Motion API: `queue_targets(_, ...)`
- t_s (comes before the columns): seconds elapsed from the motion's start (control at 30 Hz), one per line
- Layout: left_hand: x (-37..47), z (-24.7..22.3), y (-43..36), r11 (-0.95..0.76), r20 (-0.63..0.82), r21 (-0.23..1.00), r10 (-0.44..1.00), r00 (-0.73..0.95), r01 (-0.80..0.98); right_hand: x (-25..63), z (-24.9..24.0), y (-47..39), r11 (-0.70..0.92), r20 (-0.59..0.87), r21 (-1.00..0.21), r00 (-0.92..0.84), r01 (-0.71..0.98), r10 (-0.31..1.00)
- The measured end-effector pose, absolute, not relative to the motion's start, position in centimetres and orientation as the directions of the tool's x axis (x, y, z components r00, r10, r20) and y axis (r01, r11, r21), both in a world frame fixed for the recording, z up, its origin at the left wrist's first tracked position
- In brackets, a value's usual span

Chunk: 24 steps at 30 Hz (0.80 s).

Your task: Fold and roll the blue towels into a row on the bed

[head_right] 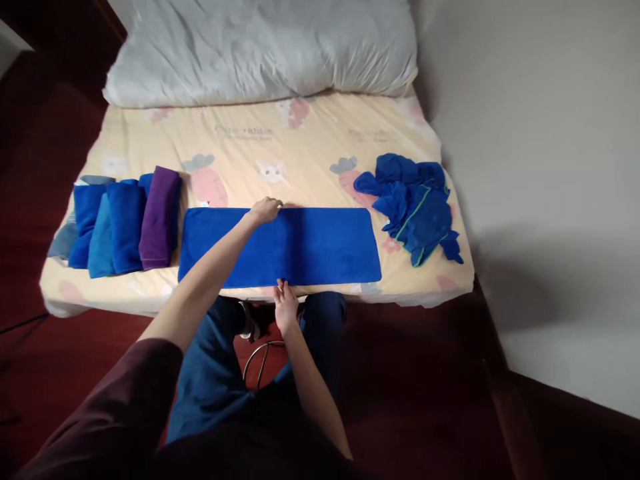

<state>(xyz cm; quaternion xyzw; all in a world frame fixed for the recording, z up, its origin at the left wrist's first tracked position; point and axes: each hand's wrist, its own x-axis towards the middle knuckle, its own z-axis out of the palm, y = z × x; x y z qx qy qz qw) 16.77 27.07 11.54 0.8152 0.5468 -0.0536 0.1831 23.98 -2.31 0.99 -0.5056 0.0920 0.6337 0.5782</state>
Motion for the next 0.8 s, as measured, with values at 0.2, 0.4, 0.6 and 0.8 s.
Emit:
queue_targets(0.2, 19.7, 7.7, 29.9, -0.252, -0.359, 0.240, 0.874, 0.327, 0.937, 23.7, 1.3, -3.0, -0.328, -0.751, -0.429, 0.131, -0.841, 0.648)
queue_targets(0.4, 19.4, 5.4, 31.1, -0.149, -0.320, 0.281, 0.917, 0.239, 0.948, 23.4, 1.6, -2.8, -0.355, -0.761, -0.427, 0.118, -0.832, 0.637)
queue_targets(0.6, 18.2, 4.7, 31.9, -0.008, -0.315, 0.435, 0.936, 0.160, 0.901, 23.0, 1.9, -2.8, -0.341, -0.745, -0.439, 0.124, -0.831, 0.656)
queue_targets(0.8, 17.5, 4.8, 31.4, -0.003, -0.182, 0.617, 0.972, 0.146, 0.787, 22.3, 1.7, -4.3, -0.293, -0.745, -0.461, 0.186, -0.838, 0.641)
